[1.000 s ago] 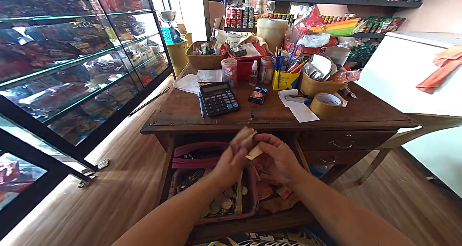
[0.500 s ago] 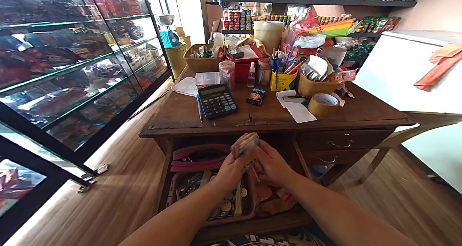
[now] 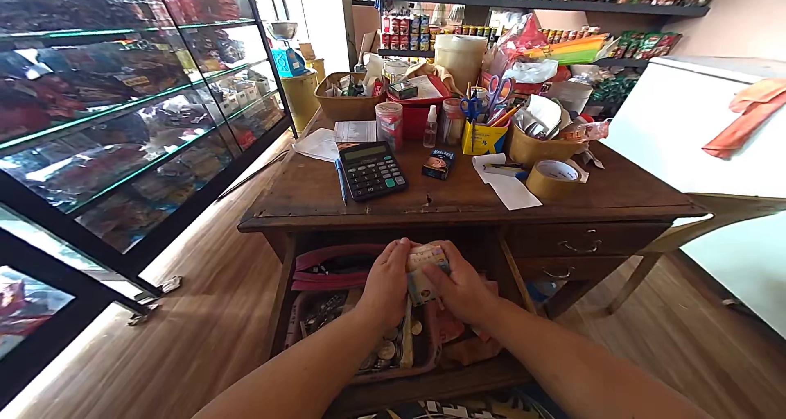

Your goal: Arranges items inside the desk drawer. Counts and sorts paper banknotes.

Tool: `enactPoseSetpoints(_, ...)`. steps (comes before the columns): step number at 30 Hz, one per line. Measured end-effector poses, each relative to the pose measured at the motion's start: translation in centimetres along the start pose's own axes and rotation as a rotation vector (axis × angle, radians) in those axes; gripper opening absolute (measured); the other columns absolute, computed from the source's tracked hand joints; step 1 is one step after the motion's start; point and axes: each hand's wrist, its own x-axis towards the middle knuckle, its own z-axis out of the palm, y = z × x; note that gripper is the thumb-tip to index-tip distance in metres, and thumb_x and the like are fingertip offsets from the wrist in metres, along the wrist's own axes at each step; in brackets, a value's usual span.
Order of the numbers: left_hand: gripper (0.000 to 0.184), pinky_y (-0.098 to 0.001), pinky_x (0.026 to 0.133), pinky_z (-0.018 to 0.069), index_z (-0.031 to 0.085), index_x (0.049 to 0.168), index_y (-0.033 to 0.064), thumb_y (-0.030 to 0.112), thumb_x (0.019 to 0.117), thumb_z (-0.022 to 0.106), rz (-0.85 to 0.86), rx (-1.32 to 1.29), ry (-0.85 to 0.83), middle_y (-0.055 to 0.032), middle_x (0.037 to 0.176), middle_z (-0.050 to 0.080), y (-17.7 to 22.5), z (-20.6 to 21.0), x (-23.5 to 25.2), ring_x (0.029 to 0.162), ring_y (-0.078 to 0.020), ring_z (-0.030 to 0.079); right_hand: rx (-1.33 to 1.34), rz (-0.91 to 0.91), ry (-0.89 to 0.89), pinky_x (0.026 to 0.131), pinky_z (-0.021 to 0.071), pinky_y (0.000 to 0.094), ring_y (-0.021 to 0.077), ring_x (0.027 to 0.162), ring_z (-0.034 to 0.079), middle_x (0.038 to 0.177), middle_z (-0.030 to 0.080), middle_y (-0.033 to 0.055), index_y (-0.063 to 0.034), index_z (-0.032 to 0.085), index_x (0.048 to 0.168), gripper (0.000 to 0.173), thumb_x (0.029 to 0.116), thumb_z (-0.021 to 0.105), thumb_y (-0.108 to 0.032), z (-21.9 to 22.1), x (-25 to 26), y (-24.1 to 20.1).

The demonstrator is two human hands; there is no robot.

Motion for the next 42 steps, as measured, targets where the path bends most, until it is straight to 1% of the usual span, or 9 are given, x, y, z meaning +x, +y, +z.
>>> enactPoseSetpoints(8,0.032,-0.0261,0.078,0.0579,0.056,0.116,0.0056,0.021,0.1126,0.029,0.150,0.220,-0.129,-0.0018,0.097,0.067,0.0,-0.1,-0.7,0.087,-0.0073,0.067,-0.187,-0.133,0.135,0.078,0.0570,0.0236,0.0074,0.085,0.069,0.096,0.071,0.0099,0.0045,0.058,0.118,0.037,0.1050,0.057,-0.030,-0.5,0.2,0.5)
enactPoseSetpoints(12,0.034,-0.0237,0.092,0.0546,0.050,0.134,-0.0021,0.018,0.1070,0.045,0.399,0.470,-0.298,-0.0060,0.120,0.062,-0.8,-0.9,-0.9,0.105,-0.0039,0.064,-0.182,-0.076,0.117,0.080,0.0565,0.0259,0.0086,0.087,0.068,0.097,0.070,0.0101,0.0051,0.058,0.120,0.036,0.1044,0.056,-0.028,-0.9,0.0,0.0)
enactPoseSetpoints(18,0.026,-0.0317,0.088,0.0577,0.056,0.129,0.0005,0.007,0.1063,0.046,0.254,0.489,-0.140,-0.0082,0.113,0.066,1.0,-1.0,-0.1,0.097,-0.0107,0.068,0.120,0.146,-0.052,0.086,0.0584,0.0290,0.0094,0.095,0.067,0.112,0.065,0.0120,0.0067,0.048,0.135,0.043,0.1078,0.047,-0.026,-1.6,0.9,-0.6)
enactPoseSetpoints(22,0.028,-0.0329,0.088,0.0577,0.057,0.132,0.0046,0.007,0.1047,0.051,0.338,0.555,-0.106,-0.0075,0.115,0.066,2.6,-2.5,0.4,0.098,-0.0112,0.067,-0.041,0.213,-0.059,0.068,0.0568,0.0279,0.0068,0.072,0.065,0.086,0.069,0.0039,-0.0015,0.068,0.112,0.029,0.1084,0.052,-0.026,-1.7,0.6,-0.9)
enactPoseSetpoints(26,0.040,-0.0325,0.090,0.0563,0.051,0.142,0.0035,0.018,0.1043,0.054,0.542,0.774,-0.042,-0.0070,0.120,0.064,7.0,-5.4,0.4,0.104,-0.0107,0.065,-0.083,0.136,0.062,0.055,0.0516,0.0224,0.0034,0.061,0.059,0.079,0.067,-0.0003,-0.0055,0.068,0.111,0.028,0.1084,0.052,-0.029,-2.1,0.2,-1.2)
enactPoseSetpoints(29,0.031,-0.0289,0.089,0.0554,0.059,0.130,0.0015,0.019,0.1060,0.050,0.658,1.017,0.116,-0.0087,0.119,0.064,8.9,-8.4,-0.9,0.101,-0.0086,0.065,-0.090,0.032,0.157,0.059,0.0555,0.0218,0.0042,0.065,0.063,0.085,0.066,0.0025,-0.0046,0.065,0.114,0.031,0.1097,0.049,-0.031,-2.5,0.1,-0.5)
enactPoseSetpoints(34,0.026,-0.0641,0.100,0.0470,0.069,0.123,-0.0011,0.013,0.1026,0.059,0.406,1.539,-0.058,-0.0251,0.123,0.065,6.0,-11.8,-2.2,0.117,-0.0430,0.062,-0.074,-0.039,0.193,0.061,0.0552,0.0180,0.0017,0.066,0.062,0.085,0.065,0.0024,-0.0041,0.065,0.112,0.031,0.1103,0.048,-0.030,-1.9,0.3,0.0)
enactPoseSetpoints(36,0.028,-0.0661,0.103,0.0433,0.070,0.123,-0.0003,0.016,0.1026,0.061,0.404,1.607,-0.111,-0.0250,0.123,0.066,3.8,-13.0,-2.1,0.120,-0.0450,0.061,-0.070,-0.049,0.184,0.060,0.0533,0.0156,-0.0001,0.065,0.061,0.085,0.065,0.0011,-0.0040,0.065,0.112,0.029,0.1101,0.049,-0.029,-1.6,0.3,0.0)
enactPoseSetpoints(42,0.016,-0.0677,0.099,0.0411,0.078,0.107,0.0084,0.013,0.0972,0.065,0.753,1.705,-0.136,-0.0184,0.112,0.068,0.9,-14.7,-2.6,0.114,-0.0436,0.061,-0.056,-0.011,0.192,0.063,0.0570,0.0163,-0.0018,0.068,0.065,0.086,0.067,-0.0040,-0.0074,0.066,0.108,0.023,0.1083,0.053,-0.027,-1.4,0.5,0.2)
